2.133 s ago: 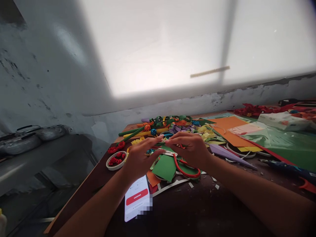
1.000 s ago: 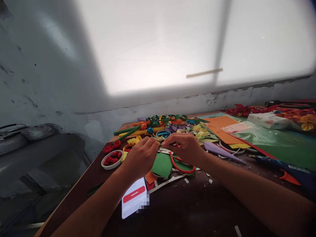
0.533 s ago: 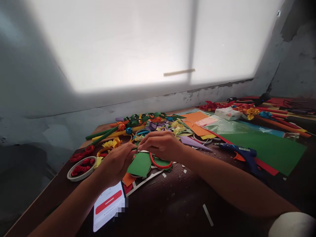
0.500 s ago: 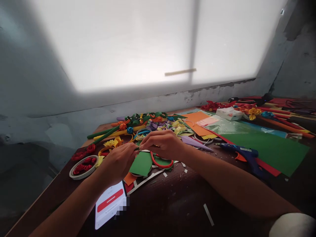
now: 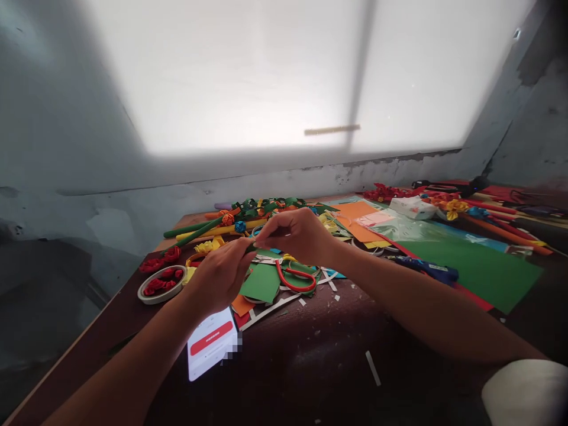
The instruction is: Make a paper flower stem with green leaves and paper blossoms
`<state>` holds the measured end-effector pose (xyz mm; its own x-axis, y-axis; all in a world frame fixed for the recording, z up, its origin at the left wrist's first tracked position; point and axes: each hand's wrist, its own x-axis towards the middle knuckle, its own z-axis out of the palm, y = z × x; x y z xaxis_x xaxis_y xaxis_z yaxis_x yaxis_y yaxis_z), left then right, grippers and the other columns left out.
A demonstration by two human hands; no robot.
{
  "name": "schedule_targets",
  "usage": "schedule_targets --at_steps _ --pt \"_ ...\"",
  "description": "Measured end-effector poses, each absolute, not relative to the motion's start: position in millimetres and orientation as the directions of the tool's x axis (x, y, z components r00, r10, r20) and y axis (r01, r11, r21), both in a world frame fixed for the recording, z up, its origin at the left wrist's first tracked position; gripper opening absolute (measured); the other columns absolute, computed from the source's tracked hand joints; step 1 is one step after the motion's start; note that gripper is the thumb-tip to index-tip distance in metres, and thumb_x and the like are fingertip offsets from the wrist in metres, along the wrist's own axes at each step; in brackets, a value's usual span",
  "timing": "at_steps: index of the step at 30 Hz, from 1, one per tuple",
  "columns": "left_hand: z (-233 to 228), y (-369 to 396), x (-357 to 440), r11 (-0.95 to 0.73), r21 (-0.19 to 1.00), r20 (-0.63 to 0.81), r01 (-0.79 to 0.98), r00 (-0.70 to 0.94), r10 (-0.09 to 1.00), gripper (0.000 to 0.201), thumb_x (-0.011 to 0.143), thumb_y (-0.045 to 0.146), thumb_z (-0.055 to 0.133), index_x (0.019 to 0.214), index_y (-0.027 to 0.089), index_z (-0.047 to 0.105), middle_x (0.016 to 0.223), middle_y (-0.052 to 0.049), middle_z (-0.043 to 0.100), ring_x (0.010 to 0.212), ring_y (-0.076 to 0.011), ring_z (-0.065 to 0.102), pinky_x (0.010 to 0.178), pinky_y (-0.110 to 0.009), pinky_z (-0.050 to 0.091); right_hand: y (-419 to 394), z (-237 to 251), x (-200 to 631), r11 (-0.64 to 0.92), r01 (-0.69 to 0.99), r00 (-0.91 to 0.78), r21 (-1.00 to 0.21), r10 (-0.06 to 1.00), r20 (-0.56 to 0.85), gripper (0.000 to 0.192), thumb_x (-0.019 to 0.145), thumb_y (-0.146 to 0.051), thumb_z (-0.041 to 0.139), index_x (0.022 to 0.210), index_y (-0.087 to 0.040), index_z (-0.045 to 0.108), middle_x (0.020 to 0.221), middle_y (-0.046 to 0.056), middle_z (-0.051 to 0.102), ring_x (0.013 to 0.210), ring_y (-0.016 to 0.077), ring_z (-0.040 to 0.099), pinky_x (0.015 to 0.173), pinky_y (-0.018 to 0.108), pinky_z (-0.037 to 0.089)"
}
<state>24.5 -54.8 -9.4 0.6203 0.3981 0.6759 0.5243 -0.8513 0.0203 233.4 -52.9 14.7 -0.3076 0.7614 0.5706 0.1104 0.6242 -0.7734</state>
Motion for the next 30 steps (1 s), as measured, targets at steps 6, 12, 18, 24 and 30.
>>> schedule_targets --at_steps 6,12,18,24,30 --pt "-5.4 -56.0 24.6 -0.814 0.170 0.698 0.556 0.515 0.498 0.020 0.100 0.023 0.040 0.081 0.022 0.047 0.060 0.004 0.049 0.049 -0.0127 0.045 0.053 -0.026 0.034 -50.7 39.7 230.5 0.556 0.026 -0.452 -0.831 0.748 0.486 0.004 0.071 -0.015 0.078 0.071 -0.016 0.075 0.067 -0.001 0.073 0.065 0.0127 0.068 0.061 0.026 0.056" --pt "-5.5 -48.2 15.2 -0.762 0.280 0.720 0.584 0.397 0.569 0.029 0.102 0.031 0.036 0.077 0.022 0.045 0.062 0.004 0.050 0.054 -0.0131 0.047 0.056 -0.026 0.037 -37.7 53.4 218.4 0.629 0.131 -0.445 -0.766 0.728 0.521 0.003 0.072 -0.014 0.077 0.072 -0.016 0.074 0.068 0.000 0.074 0.065 0.0129 0.069 0.061 0.024 0.056" --pt "0.6 -39.9 4.3 -0.685 0.418 0.721 0.597 0.240 0.650 0.029 0.102 0.031 0.037 0.076 0.022 0.046 0.065 0.002 0.052 0.057 -0.0137 0.048 0.058 -0.027 0.036 8.1 47.4 218.6 0.689 0.557 -0.482 -0.465 0.723 0.495 0.033 0.100 -0.034 0.053 0.125 -0.016 0.066 0.102 0.006 0.077 0.080 0.0121 0.073 0.068 0.022 0.057" --pt "-4.0 -22.4 -3.8 -0.615 0.664 0.635 0.426 0.114 0.764 0.034 0.101 0.043 0.042 0.077 0.021 0.050 0.064 0.002 0.047 0.057 -0.0136 0.044 0.056 -0.027 0.035 43.9 -14.7 223.5 0.564 0.810 -0.513 -0.162 0.814 0.272 0.019 0.096 -0.032 0.067 0.100 -0.014 0.070 0.100 0.006 0.073 0.091 0.0188 0.070 0.083 0.038 0.058" --pt "-11.3 -17.3 2.1 -0.564 0.767 0.530 0.308 0.191 0.826 0.039 0.097 0.050 0.045 0.073 0.020 0.049 0.062 0.003 0.048 0.052 -0.0118 0.044 0.050 -0.024 0.038 39.8 -35.5 214.4 0.592 0.805 -0.583 0.039 0.775 0.244 0.018 0.098 -0.028 0.062 0.103 -0.013 0.071 0.110 0.011 0.072 0.115 0.0262 0.063 0.106 0.049 0.044"
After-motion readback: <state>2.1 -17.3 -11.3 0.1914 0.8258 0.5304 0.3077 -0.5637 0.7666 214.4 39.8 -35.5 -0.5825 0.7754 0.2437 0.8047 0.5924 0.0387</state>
